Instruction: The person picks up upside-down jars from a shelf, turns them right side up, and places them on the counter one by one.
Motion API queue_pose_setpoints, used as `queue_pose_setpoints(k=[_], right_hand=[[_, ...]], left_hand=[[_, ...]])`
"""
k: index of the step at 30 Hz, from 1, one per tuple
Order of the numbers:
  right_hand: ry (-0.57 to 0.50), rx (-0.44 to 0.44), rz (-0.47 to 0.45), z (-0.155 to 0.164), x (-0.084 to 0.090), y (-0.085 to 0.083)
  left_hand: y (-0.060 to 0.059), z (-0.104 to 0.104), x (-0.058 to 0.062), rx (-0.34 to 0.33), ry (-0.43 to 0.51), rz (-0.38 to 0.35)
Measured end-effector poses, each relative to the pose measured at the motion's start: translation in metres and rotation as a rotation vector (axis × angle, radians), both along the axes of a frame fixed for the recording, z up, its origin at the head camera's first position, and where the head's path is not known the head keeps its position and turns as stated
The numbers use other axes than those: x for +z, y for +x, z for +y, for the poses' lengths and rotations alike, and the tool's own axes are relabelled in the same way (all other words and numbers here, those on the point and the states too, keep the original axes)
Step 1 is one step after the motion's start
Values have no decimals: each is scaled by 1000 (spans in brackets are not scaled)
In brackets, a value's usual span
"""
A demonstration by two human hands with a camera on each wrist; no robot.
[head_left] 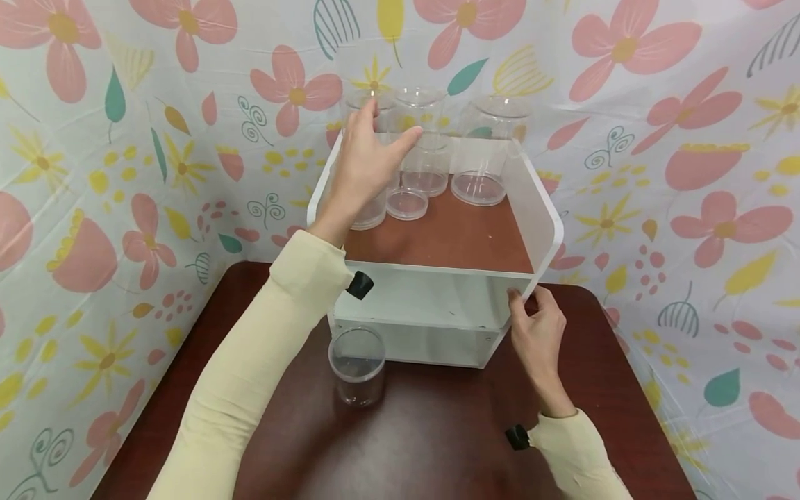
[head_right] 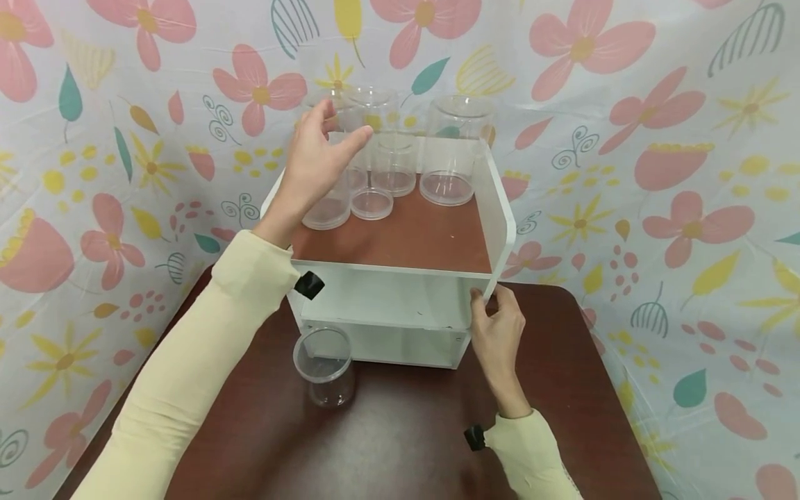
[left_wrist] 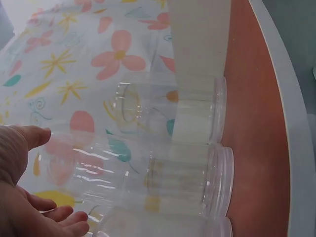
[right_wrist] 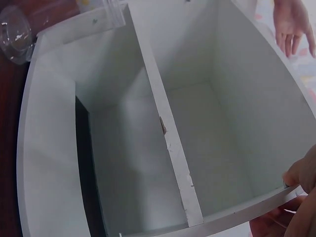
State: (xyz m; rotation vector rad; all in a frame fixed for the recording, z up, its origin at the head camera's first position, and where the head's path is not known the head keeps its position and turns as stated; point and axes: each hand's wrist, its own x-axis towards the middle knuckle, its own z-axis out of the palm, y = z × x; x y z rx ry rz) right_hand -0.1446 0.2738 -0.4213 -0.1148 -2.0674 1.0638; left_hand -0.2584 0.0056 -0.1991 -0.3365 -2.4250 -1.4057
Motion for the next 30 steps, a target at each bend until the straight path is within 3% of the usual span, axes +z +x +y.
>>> queue_pose_setpoints(k=[7, 20, 26, 30], right_hand=[[-1, -1, -6, 0, 1, 0], [0, -5, -2, 0, 1, 1], [-1, 1, -2, -1, 2, 1], [2, -4, -2, -1, 2, 1]], left_hand=[[-9, 9, 5, -17, 18, 46], [-18, 24, 3, 29, -21, 17], [-19, 26, 1, 66, -40, 43], [-16, 24, -2, 44, -10, 49]])
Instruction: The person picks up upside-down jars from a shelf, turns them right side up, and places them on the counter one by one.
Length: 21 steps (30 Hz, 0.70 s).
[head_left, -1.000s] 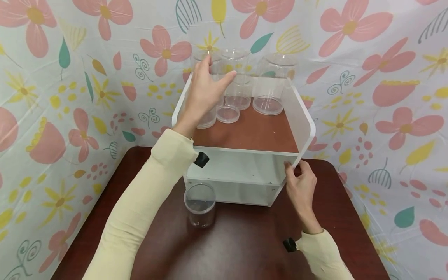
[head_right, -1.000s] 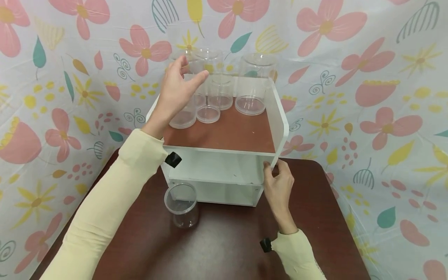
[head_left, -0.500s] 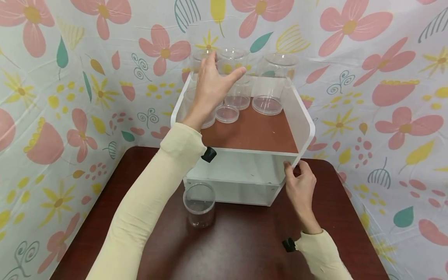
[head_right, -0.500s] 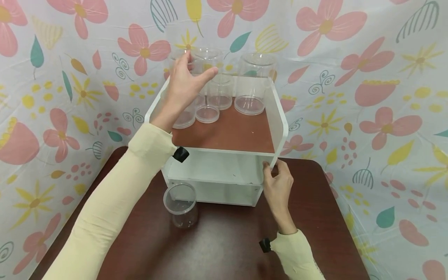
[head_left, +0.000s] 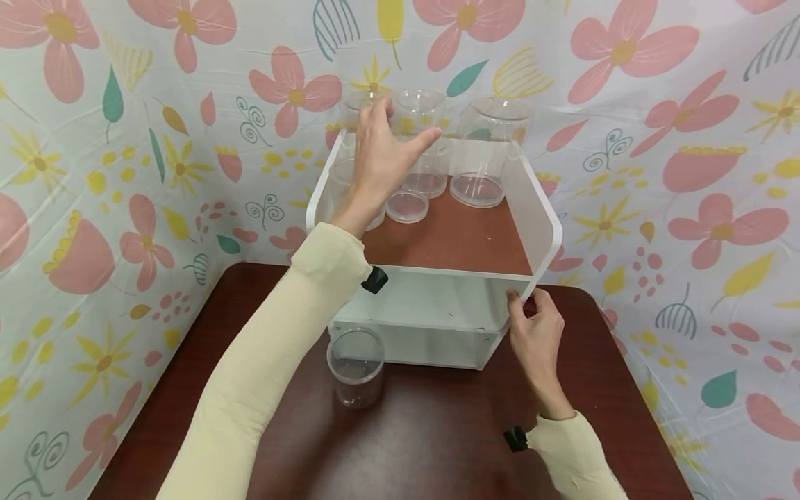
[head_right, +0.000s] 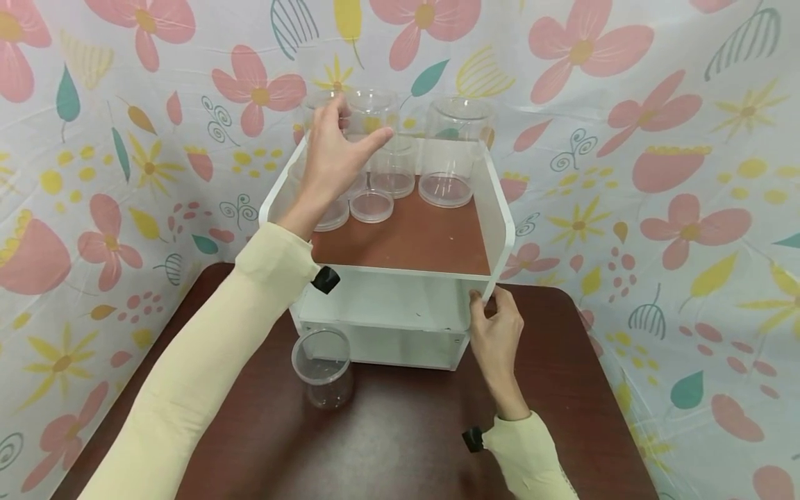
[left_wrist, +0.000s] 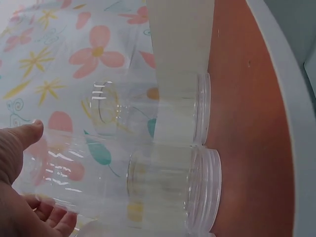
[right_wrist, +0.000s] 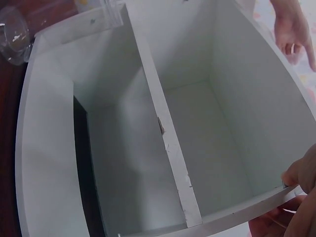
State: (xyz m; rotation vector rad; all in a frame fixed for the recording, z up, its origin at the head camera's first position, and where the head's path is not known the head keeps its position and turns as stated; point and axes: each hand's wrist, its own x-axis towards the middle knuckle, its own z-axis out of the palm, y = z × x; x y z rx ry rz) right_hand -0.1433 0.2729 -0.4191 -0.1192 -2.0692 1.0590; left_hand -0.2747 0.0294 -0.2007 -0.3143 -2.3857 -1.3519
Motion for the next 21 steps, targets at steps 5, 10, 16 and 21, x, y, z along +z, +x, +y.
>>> queue_pose_setpoints(k=[5, 10, 16, 21], right_hand=[[-3, -8, -9, 0, 0, 0], [-2, -5, -7, 1, -1, 0], [-3, -3, -10, 1, -1, 0], [-3, -3, -12, 0, -1, 0]], left_hand=[[7, -2, -2, -64, 63, 4], [17, -4, -2, -156, 170, -34], [29, -10, -3, -280, 372, -49], [40, -17, -9, -354, 441, -41]])
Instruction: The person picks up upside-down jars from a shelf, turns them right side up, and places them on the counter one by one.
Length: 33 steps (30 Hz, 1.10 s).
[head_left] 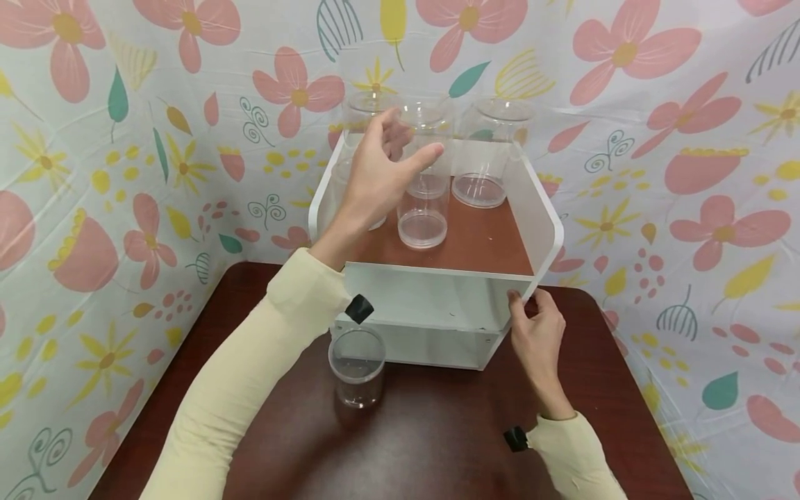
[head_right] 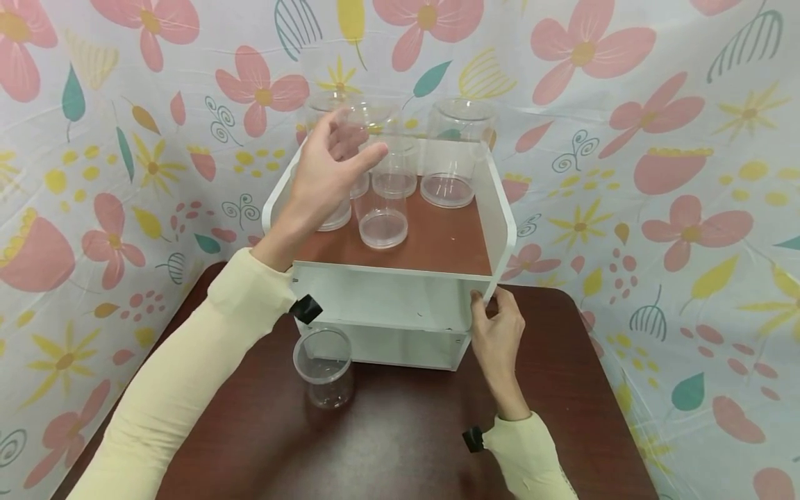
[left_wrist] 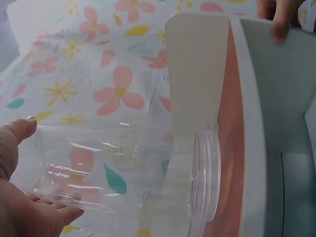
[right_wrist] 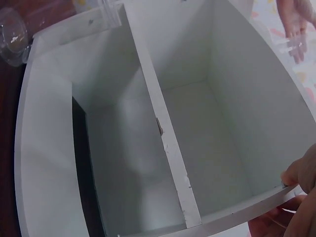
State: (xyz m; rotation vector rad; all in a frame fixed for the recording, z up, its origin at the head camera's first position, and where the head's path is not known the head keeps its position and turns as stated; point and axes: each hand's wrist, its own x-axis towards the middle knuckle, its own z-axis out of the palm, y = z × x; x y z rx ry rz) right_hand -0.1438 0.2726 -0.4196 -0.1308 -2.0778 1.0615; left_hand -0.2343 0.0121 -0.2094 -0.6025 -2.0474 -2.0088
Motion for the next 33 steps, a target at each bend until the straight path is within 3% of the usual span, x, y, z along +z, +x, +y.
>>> queue_pose_setpoints(k=[12, 28, 33], right_hand=[[-11, 7, -9, -1, 0, 1], [-28, 13, -11, 0, -1, 2], [-32, 2, -20, 1, 0, 1]], left_hand=[[25, -20, -8, -77, 89, -48], [59, -38, -20, -172, 253, -39], [71, -42, -22, -202, 267, -33]])
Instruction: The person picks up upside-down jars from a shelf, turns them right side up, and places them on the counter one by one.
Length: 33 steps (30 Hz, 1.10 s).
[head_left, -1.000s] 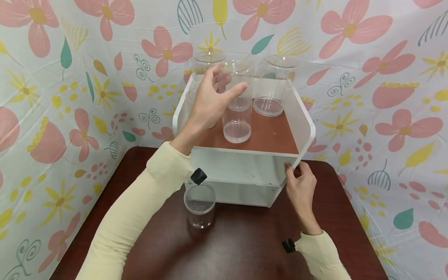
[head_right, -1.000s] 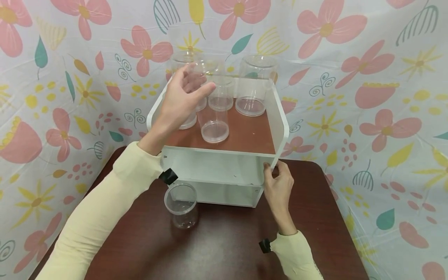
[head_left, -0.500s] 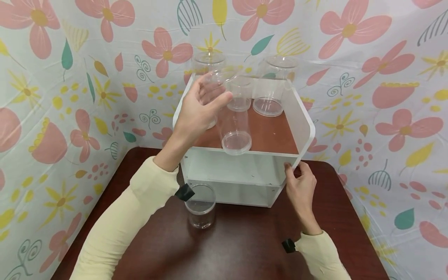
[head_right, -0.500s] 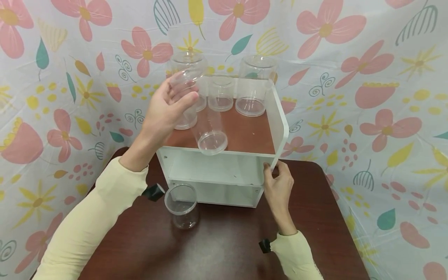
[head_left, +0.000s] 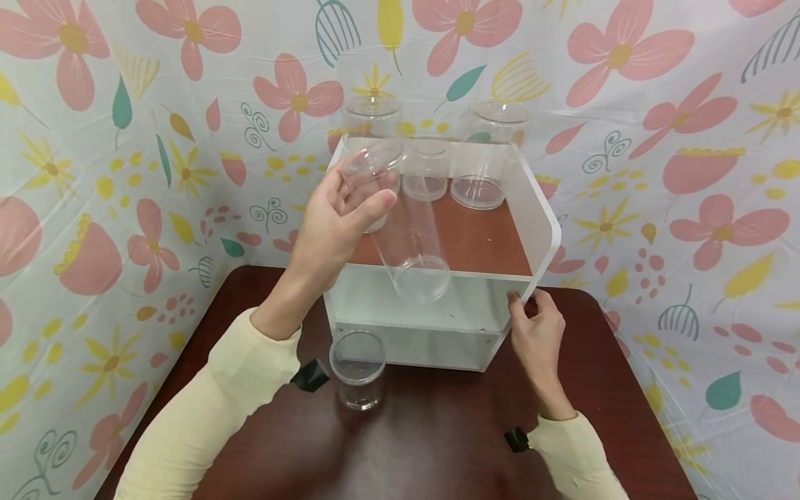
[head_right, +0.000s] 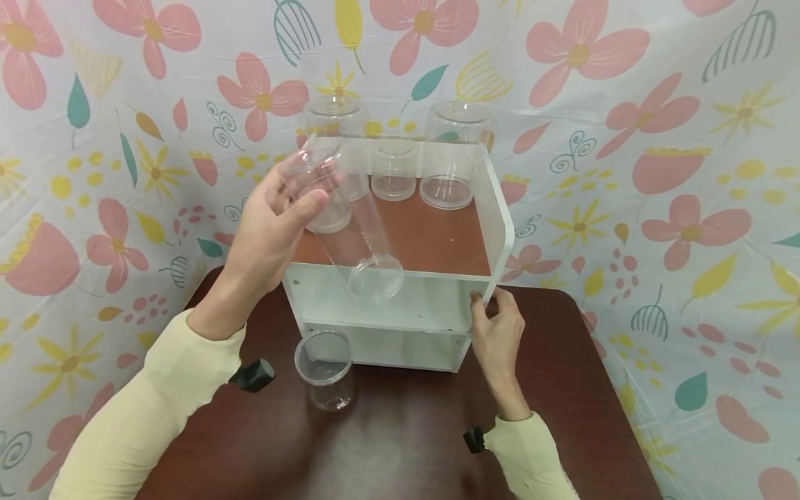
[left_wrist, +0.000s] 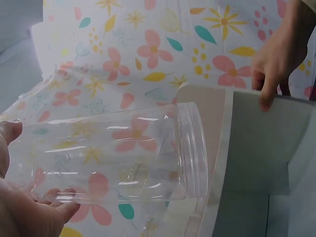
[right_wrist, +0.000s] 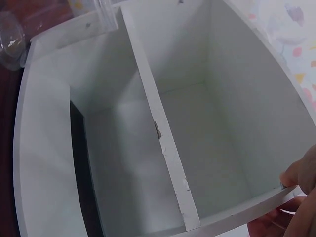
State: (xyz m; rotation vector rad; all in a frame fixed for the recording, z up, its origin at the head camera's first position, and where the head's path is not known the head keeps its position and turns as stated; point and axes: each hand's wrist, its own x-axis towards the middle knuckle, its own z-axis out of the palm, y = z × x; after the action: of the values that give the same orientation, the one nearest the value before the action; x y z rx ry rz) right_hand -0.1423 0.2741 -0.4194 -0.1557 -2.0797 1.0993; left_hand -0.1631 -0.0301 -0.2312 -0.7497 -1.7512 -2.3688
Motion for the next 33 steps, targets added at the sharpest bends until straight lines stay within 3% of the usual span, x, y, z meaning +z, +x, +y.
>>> queue_pose_setpoints(k=[7, 15, 33], right_hand=[[-9, -13, -15, 1, 2, 1], [-18, -3, -25, 0, 2, 2], [-44, -14, -64, 0, 1, 1]], left_hand=[[16, -3, -11, -25, -9, -8], [29, -8, -33, -31, -27, -11], [40, -10, -89, -39, 38, -69]])
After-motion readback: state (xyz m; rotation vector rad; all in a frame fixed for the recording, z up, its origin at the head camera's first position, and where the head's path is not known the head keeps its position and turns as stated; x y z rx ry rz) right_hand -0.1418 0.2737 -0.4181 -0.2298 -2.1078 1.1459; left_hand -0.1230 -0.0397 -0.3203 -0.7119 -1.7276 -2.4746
